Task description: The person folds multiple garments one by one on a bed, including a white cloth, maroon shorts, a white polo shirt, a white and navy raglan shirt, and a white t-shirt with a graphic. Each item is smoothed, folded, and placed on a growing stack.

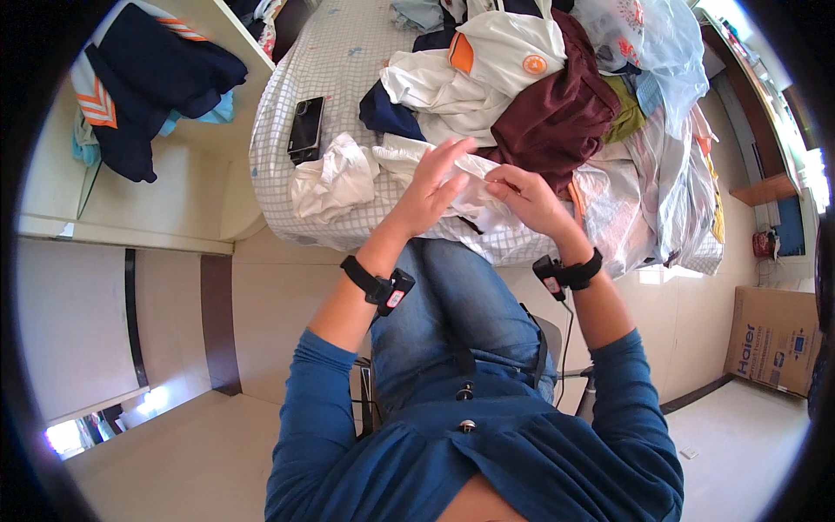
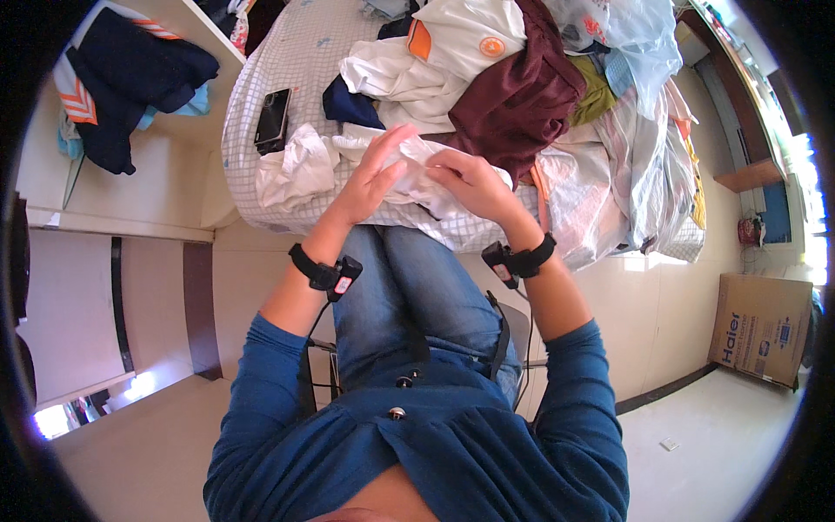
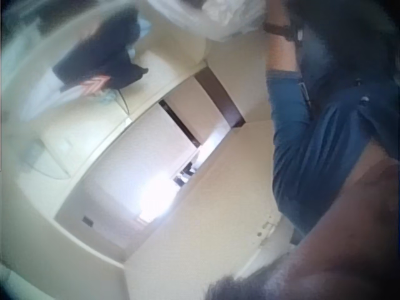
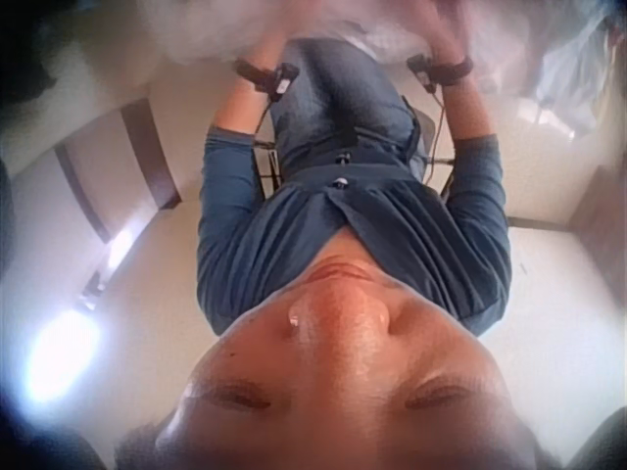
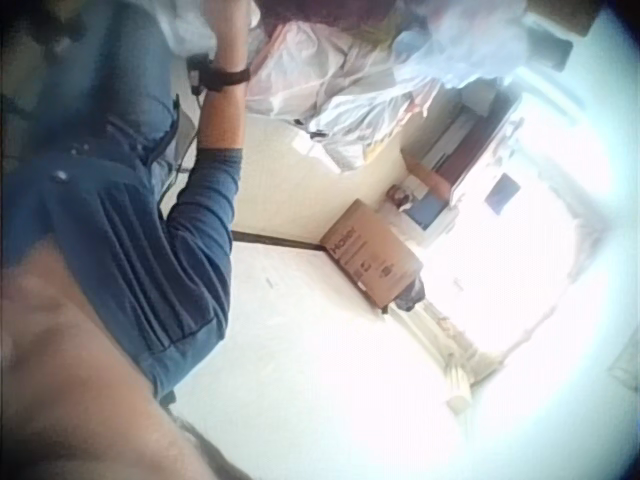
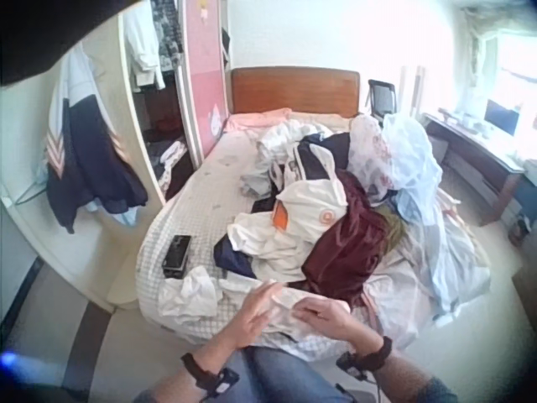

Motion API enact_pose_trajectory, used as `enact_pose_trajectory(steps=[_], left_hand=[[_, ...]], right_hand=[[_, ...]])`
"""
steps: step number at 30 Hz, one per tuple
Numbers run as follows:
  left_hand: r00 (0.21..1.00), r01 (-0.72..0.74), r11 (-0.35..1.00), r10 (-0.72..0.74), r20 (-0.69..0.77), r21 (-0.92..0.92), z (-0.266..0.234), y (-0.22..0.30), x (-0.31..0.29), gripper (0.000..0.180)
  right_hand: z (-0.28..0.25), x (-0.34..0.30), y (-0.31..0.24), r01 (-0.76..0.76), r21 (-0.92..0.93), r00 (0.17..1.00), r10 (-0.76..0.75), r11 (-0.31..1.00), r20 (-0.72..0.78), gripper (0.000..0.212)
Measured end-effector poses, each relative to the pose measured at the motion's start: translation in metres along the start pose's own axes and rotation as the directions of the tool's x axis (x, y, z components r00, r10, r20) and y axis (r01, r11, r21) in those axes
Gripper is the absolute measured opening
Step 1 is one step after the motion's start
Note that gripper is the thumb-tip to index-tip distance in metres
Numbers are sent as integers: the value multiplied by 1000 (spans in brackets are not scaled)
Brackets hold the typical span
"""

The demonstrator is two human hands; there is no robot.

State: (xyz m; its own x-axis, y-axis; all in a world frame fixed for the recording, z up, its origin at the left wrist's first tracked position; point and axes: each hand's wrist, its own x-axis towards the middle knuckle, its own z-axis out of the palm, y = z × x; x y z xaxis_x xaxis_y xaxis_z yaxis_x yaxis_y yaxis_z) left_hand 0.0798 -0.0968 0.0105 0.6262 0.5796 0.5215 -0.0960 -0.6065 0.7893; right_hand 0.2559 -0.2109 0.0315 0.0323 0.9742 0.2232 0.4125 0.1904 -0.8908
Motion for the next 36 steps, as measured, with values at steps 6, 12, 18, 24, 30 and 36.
enact_pose_trajectory(steps=[6,12,18,24,30,36], left_hand=[[917,184,969,-109,384,-165,-55,36,35,27],[927,348,863,-260,270,-366,-132,51,28,33],[814,148,975,-216,540,166,-153,82,22,23],[896,-63,971,-47,441,231,-142,104,13,23],[835,-70,924,-151,529,375,-164,87,9,22],[853,14,989,-87,514,144,-126,73,-3,21]], right_hand=[[-59,21,-64,-96,-20,995,96,995,30,15],[-107,14,-72,-90,-60,996,89,994,-23,24],[-118,0,-65,-13,-203,990,41,979,136,21],[-92,-4,-61,3,288,989,-45,958,140,22],[-105,-1,-64,-84,487,996,70,869,48,26],[-89,-2,-88,-81,-161,950,125,984,287,25]])
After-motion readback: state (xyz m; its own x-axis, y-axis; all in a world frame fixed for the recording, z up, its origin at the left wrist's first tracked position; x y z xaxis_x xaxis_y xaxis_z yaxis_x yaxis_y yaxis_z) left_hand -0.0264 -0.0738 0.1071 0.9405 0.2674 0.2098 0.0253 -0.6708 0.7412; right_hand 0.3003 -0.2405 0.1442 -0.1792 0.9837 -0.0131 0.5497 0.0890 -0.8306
